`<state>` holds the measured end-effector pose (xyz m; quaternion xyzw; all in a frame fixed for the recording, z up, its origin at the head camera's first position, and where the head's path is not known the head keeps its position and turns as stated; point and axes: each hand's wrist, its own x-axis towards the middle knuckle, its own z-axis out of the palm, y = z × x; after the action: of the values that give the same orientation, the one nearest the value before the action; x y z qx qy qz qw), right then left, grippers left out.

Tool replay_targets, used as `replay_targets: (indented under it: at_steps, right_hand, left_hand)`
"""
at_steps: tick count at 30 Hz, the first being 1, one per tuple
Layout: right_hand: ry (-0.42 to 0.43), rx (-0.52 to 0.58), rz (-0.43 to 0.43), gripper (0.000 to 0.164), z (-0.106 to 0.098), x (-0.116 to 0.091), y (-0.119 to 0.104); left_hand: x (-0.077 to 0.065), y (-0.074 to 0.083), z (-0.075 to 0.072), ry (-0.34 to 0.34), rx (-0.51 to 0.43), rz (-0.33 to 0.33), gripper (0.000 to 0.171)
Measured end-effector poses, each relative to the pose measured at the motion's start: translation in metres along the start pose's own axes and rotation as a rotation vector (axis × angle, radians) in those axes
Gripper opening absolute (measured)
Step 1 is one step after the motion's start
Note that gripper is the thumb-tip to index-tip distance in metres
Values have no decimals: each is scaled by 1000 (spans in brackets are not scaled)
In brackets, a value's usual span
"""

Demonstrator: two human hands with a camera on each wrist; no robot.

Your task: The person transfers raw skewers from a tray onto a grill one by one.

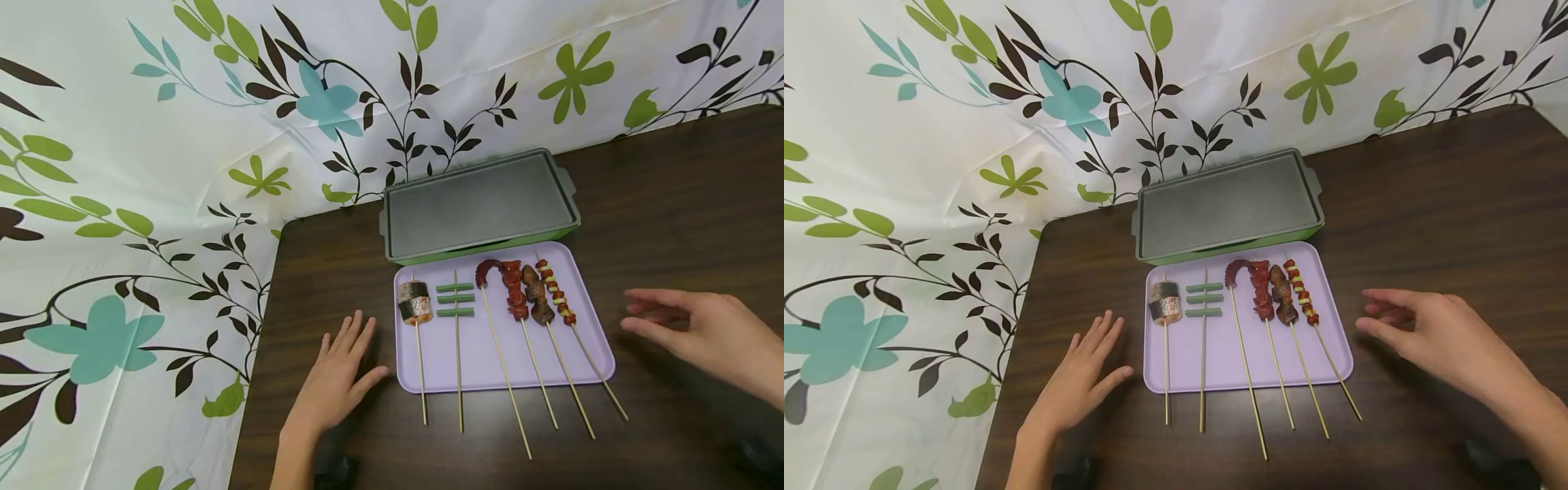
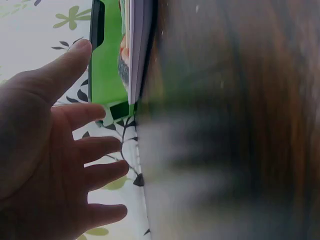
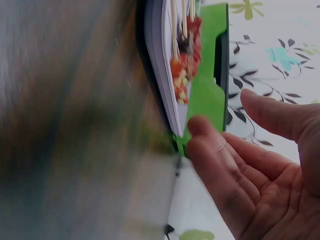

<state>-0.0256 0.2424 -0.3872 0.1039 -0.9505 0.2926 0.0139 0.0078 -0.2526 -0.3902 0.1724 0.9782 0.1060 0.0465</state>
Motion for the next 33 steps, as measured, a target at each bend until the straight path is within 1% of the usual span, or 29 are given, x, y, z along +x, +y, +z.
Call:
replay_targets:
  at_steps: [3,7,10,15,20,28,33]
  right_hand:
    - [-85,96,63,39,5,0,-5]
    - [-208,137,106,38,14,0,-10]
    - [-251,159,115,36,19,-1,-14]
    - [-247,167,87,29,25,-2,-21]
    - [-264,143,60,29,29,1,-23]
    - [-353,114,72,33,32,7,-28]
    - [-336,45,54,28,36,11,-29]
  left_hand:
    - [1,5,1,-8,-32,21,77]
    - [1,10,3,-32,-65,24,76]
    - [0,12,5,-63,-75,22,76]
    - [-1,15,7,-112,-100,12,75]
    - [0,17,8,-144,-118,-4,75]
    - [3,19,7,-161,-115,-15,78]
    - [4,20,8,-164,-129,-30,78]
